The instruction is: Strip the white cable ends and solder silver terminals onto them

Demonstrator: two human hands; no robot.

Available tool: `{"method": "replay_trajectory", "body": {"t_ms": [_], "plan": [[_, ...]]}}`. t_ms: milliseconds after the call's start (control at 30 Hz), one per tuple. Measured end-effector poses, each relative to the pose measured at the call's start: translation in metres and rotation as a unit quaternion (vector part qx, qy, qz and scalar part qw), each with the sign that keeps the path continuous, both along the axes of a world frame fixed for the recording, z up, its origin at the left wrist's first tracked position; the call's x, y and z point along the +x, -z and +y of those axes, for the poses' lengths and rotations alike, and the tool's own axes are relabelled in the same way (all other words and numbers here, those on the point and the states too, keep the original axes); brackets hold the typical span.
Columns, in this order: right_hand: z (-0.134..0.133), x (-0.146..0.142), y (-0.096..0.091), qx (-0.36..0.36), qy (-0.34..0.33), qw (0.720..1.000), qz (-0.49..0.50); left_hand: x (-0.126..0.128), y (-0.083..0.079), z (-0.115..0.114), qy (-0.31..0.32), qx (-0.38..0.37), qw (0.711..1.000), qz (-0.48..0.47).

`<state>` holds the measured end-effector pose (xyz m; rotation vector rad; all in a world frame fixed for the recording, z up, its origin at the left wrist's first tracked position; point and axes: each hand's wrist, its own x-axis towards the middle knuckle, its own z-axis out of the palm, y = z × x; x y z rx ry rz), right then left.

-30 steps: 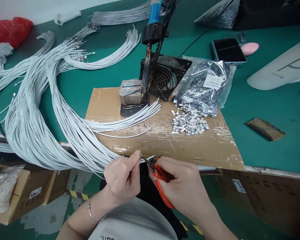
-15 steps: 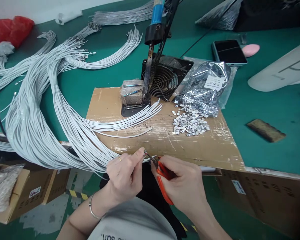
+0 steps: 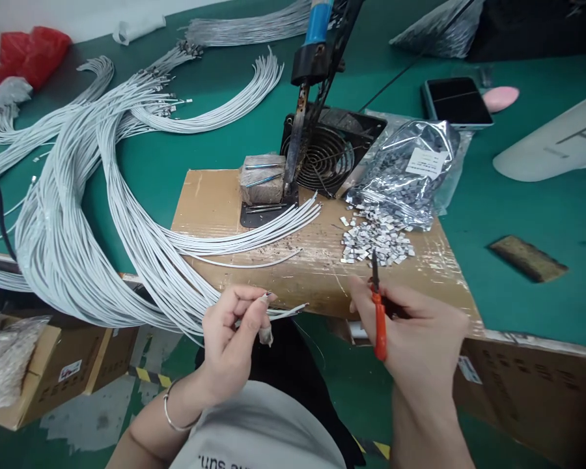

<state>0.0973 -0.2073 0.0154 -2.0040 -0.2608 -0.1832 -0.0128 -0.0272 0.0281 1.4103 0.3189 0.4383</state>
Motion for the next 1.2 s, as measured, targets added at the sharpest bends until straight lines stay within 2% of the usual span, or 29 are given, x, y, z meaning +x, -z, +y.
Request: {"method": "replay_trajectory", "body": {"t_ms": [133,333,567,733,867,967,1033,1100,1133,1200], "plan": [[0.004,-0.002,0.001,0.003,-0.026,1.000,-0.011,0.003,-0.009,0.003,0.000,-0.089,0.996,0.023],[0.008,-0.005,-0.003,0.031,-0.063,0.998,0.003,0.006,-0.014,0.005,0.019,-0.142,0.989,0.045],[0.019,-0.008,-0.007,0.074,-0.128,0.988,0.048,0.005,-0.016,0.007,0.031,-0.134,0.988,0.076],[0.020,-0.007,-0.007,0.068,-0.171,0.983,0.023,0.004,-0.017,0.010,0.042,-0.120,0.987,0.094],[0.017,-0.006,-0.005,0.061,-0.178,0.982,0.026,0.003,-0.017,0.011,0.045,-0.109,0.988,0.098],[0.012,-0.004,-0.005,0.063,-0.156,0.985,0.024,0.004,-0.014,0.009,0.062,-0.033,0.993,0.090],[0.008,-0.002,-0.007,0.073,-0.131,0.989,0.012,0.007,-0.011,0.006,0.107,0.084,0.988,0.070],[0.003,0.001,-0.010,0.081,-0.104,0.991,0.003,0.009,-0.008,0.005,0.163,0.204,0.965,0.028],[0.000,0.003,-0.011,0.083,-0.089,0.993,0.004,0.010,-0.006,0.006,0.181,0.239,0.954,0.008],[-0.005,0.005,-0.014,0.086,-0.062,0.994,0.015,0.011,-0.004,0.010,0.182,0.258,0.949,-0.003]]}}
